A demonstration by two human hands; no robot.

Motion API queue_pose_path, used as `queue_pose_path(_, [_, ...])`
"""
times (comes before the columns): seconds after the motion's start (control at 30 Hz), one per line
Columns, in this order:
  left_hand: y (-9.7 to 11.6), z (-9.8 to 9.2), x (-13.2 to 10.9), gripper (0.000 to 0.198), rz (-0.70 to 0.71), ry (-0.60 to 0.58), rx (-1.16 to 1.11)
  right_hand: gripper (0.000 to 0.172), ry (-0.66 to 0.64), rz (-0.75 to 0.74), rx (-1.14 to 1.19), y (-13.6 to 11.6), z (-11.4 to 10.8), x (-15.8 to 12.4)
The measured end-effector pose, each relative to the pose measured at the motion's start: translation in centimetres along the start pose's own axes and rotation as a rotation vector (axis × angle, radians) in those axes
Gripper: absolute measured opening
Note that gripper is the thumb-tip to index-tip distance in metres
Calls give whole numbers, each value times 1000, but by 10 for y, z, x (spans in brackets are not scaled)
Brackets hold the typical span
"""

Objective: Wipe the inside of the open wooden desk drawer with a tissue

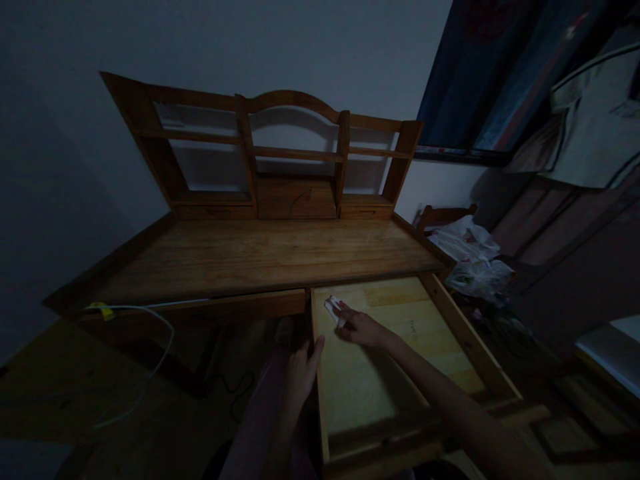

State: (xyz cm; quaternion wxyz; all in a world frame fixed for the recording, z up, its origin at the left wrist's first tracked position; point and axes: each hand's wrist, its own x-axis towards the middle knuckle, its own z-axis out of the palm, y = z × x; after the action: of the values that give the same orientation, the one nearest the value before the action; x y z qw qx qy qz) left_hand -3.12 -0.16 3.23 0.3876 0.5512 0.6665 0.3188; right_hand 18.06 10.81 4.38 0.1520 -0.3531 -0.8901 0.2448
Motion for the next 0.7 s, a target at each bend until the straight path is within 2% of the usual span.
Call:
queue_pose_path(0.17, [-4, 1, 2, 61, 2, -3, -19, 54, 54, -8, 77, 3, -2, -4])
queue_pose_path(0.33, [9, -4, -4, 52, -39, -3, -9, 44, 57, 37, 137, 12, -10, -11])
queue_pose_path(0.5, [19, -8, -9, 51, -72, -13, -39, 52, 119, 149, 173, 43, -24, -33])
queue_pose_path(0.63, [18, -7, -8, 47, -69, -7, -31, 70, 214, 267, 248, 67, -35, -50])
queue_pose_path(0.7, [17, -6, -7, 45, -65, -2, -27, 73, 250, 298, 315, 72, -40, -54])
